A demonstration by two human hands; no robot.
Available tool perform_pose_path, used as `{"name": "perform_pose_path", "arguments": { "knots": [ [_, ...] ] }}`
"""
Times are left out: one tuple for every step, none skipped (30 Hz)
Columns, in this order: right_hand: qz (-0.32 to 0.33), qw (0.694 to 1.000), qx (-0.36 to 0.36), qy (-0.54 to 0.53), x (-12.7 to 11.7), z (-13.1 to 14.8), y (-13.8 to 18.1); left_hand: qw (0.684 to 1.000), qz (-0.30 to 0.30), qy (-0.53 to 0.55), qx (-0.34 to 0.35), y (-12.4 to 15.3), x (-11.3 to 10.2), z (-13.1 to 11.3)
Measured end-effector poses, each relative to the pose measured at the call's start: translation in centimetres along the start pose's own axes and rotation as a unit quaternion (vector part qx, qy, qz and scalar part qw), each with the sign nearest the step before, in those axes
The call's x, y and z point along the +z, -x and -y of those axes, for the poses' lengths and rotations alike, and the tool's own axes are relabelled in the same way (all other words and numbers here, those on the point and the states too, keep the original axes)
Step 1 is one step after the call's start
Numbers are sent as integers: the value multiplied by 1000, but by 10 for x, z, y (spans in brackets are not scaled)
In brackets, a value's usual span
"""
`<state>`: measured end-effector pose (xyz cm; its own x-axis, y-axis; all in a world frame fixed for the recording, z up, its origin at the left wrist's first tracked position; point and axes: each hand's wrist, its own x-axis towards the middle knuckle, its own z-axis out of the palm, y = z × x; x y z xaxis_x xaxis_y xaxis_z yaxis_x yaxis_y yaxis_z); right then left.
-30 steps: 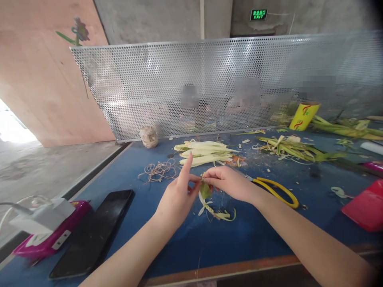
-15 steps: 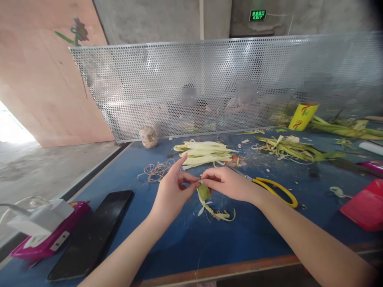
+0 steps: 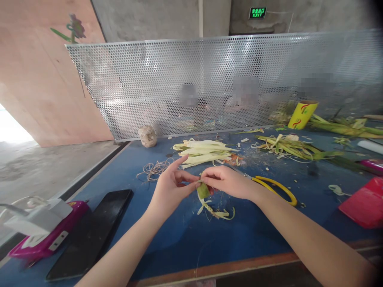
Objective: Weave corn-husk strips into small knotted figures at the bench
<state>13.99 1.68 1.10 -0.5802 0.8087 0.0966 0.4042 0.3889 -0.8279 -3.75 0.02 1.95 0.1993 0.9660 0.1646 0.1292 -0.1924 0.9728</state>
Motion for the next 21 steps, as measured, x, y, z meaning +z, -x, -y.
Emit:
{"name": "perform_pose_path", "arguments": {
  "knots": [
    [2,1000,1,-3,0,0,0,1000,-1,4,-4,0,0,0],
    [3,1000,2,-6,1,1,0,1000,-3,6,-7,0,0,0],
    [3,1000,3,-7,1,1,0,1000,-5,8,-10,0,0,0],
    [1,1000,3,-6,1,2,0,1000,-8,11,-12,0,0,0],
    [-3,1000,1,-2,2,2,0,1000,-10,16,-12,0,0,0],
    [-8,1000,-2,3,2,3,0,1000,-12,20,-13,0,0,1],
    [-13,1000,-5,9,2,3,0,1000,-12,25,-13,0,0,1],
    [-16,1000,-8,14,2,3,1,999,-13,32,-15,0,0,1],
    [-19,1000,-10,18,2,3,1,999,-13,39,-19,-1,-1,1],
    [-20,1000,-11,21,2,4,1,999,-13,45,-23,-1,-1,0],
    [-22,999,-11,26,2,4,1,998,-14,50,-30,-1,-1,0],
    [-26,999,-11,33,1,5,2,998,-12,55,-37,-1,-1,-1],
    [-32,999,-11,42,1,5,2,997,-10,58,-45,-1,-1,-2],
    [-38,998,-12,51,1,6,2,997,-7,60,-53,-1,-1,-3],
    [-41,997,-13,57,1,6,2,996,-5,61,-59,-1,-1,-4],
    [-42,997,-15,61,1,6,3,996,-4,64,-64,-1,0,-4],
    [-43,997,-18,65,1,7,3,995,-4,66,-68,-1,0,-5],
    [-44,996,-21,68,1,7,3,995,-5,69,-73,-1,0,-5],
    [-45,996,-24,72,1,8,3,994,-6,72,-78,-1,0,-6],
    [-47,996,-26,76,1,8,3,994,-5,74,-85,-1,-1,-6],
    [-48,995,-28,79,1,8,4,993,-3,77,-94,-1,-1,-6]
  ]
}}
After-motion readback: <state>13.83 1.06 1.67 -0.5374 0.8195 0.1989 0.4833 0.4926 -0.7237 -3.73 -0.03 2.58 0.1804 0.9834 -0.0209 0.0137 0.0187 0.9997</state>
